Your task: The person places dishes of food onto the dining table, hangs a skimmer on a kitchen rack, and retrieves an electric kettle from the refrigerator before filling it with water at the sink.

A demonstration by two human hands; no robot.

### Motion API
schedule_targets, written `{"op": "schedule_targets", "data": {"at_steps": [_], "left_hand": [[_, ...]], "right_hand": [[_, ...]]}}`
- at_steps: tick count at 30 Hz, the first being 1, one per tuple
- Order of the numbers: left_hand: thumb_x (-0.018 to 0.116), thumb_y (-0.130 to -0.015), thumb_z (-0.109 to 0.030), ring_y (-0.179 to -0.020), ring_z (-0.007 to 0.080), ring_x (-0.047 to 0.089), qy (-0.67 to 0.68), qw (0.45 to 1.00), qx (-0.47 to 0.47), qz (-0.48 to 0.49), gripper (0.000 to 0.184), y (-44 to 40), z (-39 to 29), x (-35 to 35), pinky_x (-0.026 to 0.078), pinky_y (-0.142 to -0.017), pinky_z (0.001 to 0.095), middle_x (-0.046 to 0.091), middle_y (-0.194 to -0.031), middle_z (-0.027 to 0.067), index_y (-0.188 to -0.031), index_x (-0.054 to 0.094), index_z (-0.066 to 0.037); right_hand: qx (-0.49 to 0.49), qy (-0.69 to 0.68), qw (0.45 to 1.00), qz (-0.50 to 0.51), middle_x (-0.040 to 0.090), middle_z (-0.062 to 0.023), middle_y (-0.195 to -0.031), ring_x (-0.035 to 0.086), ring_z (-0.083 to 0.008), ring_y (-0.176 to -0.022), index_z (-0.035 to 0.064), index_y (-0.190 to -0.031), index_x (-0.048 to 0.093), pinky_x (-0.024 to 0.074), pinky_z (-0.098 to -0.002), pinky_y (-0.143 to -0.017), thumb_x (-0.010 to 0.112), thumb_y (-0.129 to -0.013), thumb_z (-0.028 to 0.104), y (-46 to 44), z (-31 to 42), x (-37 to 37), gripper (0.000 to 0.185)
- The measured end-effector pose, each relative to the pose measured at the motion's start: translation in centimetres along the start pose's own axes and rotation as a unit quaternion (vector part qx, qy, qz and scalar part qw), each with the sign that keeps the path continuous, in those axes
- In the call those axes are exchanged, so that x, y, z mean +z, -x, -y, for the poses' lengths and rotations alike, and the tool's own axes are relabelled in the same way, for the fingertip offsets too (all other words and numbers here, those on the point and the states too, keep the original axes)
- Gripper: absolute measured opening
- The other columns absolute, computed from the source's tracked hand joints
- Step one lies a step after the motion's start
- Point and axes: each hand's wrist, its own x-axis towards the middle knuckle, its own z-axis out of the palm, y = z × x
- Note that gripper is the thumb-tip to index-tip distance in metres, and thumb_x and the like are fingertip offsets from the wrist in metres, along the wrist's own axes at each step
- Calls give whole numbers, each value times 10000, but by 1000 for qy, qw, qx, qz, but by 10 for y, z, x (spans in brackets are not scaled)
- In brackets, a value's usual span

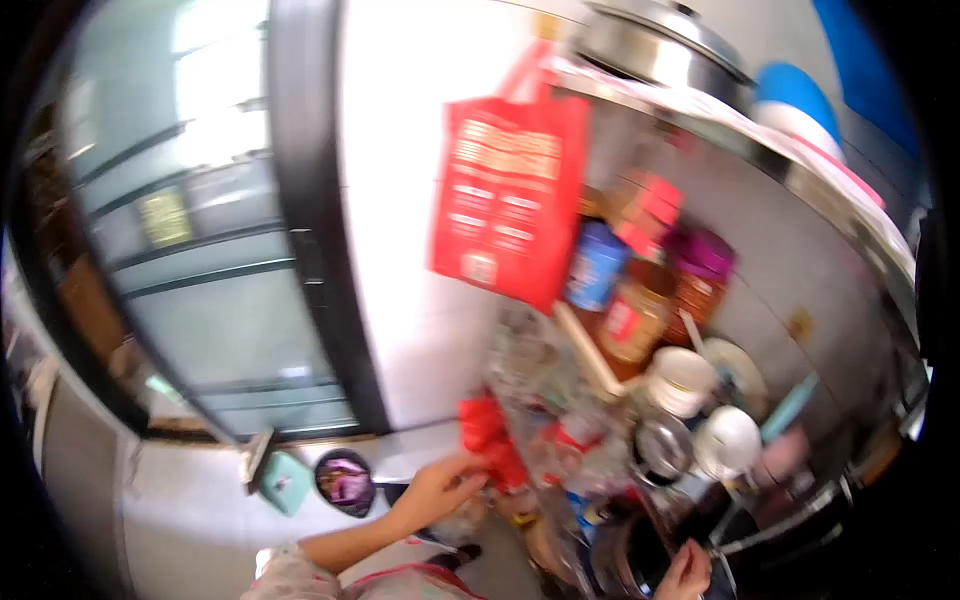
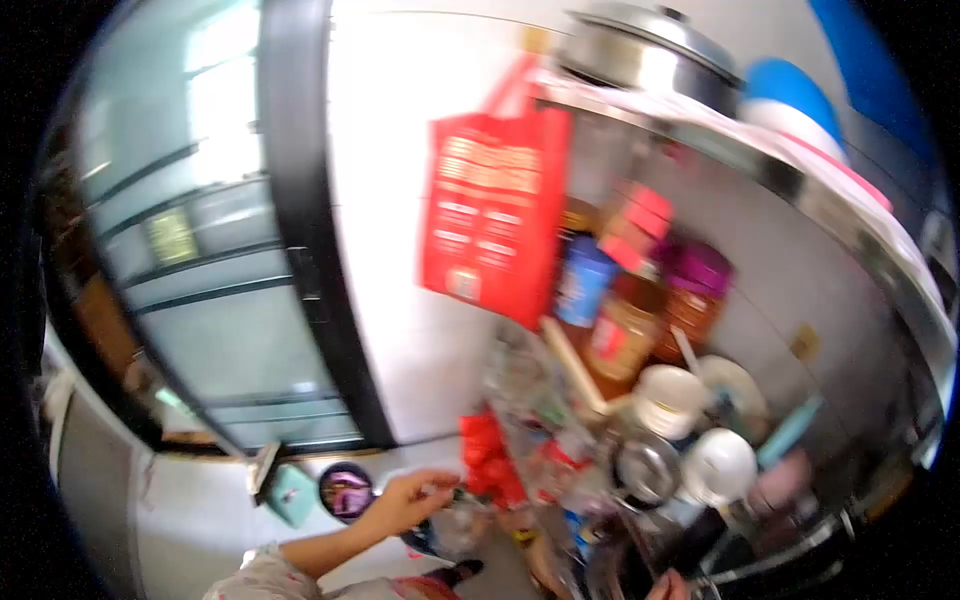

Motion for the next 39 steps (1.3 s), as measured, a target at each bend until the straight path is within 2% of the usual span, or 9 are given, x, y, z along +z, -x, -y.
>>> {"op": "schedule_targets", "data": {"at_steps": [5, 13, 15, 19, 25, 31, 35, 37, 39], "left_hand": [[600, -816, -268, -804, 205, 640, -138, 968, -167, -124, 321, 143, 62, -90, 501, -727, 312, 651, -975, 97, -1065, 614, -66], [601, -845, -105, -959, 135, 576, -35, 914, -109, -389, 292, 227, 45, -223, 497, -758, 260, 594, -1091, 63, -1130, 577, -48], [594, -843, -59, -950, 132, 567, -8, 881, -36, -471, 283, 251, 36, -277, 490, -760, 250, 583, -1087, 63, -1123, 566, -30], [588, -844, -53, -896, 131, 566, 55, 757, 117, -641, 249, 319, 18, -416, 499, -689, 247, 568, -1054, 79, -1087, 562, -7], [541, -858, -88, -849, 159, 579, -7, 396, 337, -855, 215, 436, -67, -602, 482, -671, 259, 571, -979, 78, -1062, 533, -21], [539, -863, -132, -877, 198, 593, -73, 199, 463, -861, 201, 542, -78, -716, 487, -717, 283, 599, -965, 103, -1001, 558, 13], [545, -837, -81, -824, 172, 587, -200, 229, 574, -761, 149, 622, -62, -748, 474, -703, 241, 599, -877, 95, -962, 560, -2], [548, -834, -88, -807, 169, 580, -247, 223, 569, -752, 153, 632, -49, -775, 470, -698, 240, 595, -862, 92, -961, 562, -3], [551, -831, -95, -791, 166, 572, -267, 193, 537, -777, 158, 621, -29, -813, 467, -693, 239, 591, -847, 89, -960, 565, -5]], "right_hand": [[-57, 22, 979, 196, 641, -161, -933, 610, -324, -837, 36, -983, 643, 480, -402, -755, 555, -848, 222, 56, 56, 60, 246], [-380, -180, 784, 457, 624, -159, -979, 588, -332, -887, 66, -1020, 621, 457, -377, -787, 517, -837, 189, 184, 221, 199, 243], [-353, -166, 694, 605, 612, -182, -987, 582, -319, -890, 48, -1009, 620, 452, -384, -783, 517, -826, 129, 231, 320, 194, 225], [-536, -398, 495, 556, 607, -142, -887, 605, -285, -782, 22, -1055, 542, 479, -348, -674, 570, -828, 108, 403, 441, 247, 244], [-279, -295, 64, 911, 483, -144, -1235, 496, -205, -1121, 81, -1392, 247, 439, -314, -874, 489, -777, -42, 607, 557, 263, 672], [-65, -451, 10, 890, 417, -113, -1281, 483, -158, -1109, 42, -1298, 324, 419, -298, -883, 408, -774, -140, 687, 666, 268, 561], [-31, -313, 55, 948, 545, -96, -1083, 533, -155, -1033, 22, -1162, 451, 420, -310, -860, 476, -795, -96, 758, 700, 327, 386], [-25, -358, -59, 931, 606, -52, -875, 588, -136, -756, 30, -1044, 543, 478, -274, -646, 562, -864, 77, 758, 754, 316, 186], [-310, -373, -96, 869, 617, -40, -883, 595, -151, -733, 25, -968, 584, 484, -295, -659, 565, -867, 94, 764, 804, 338, 124]]}}
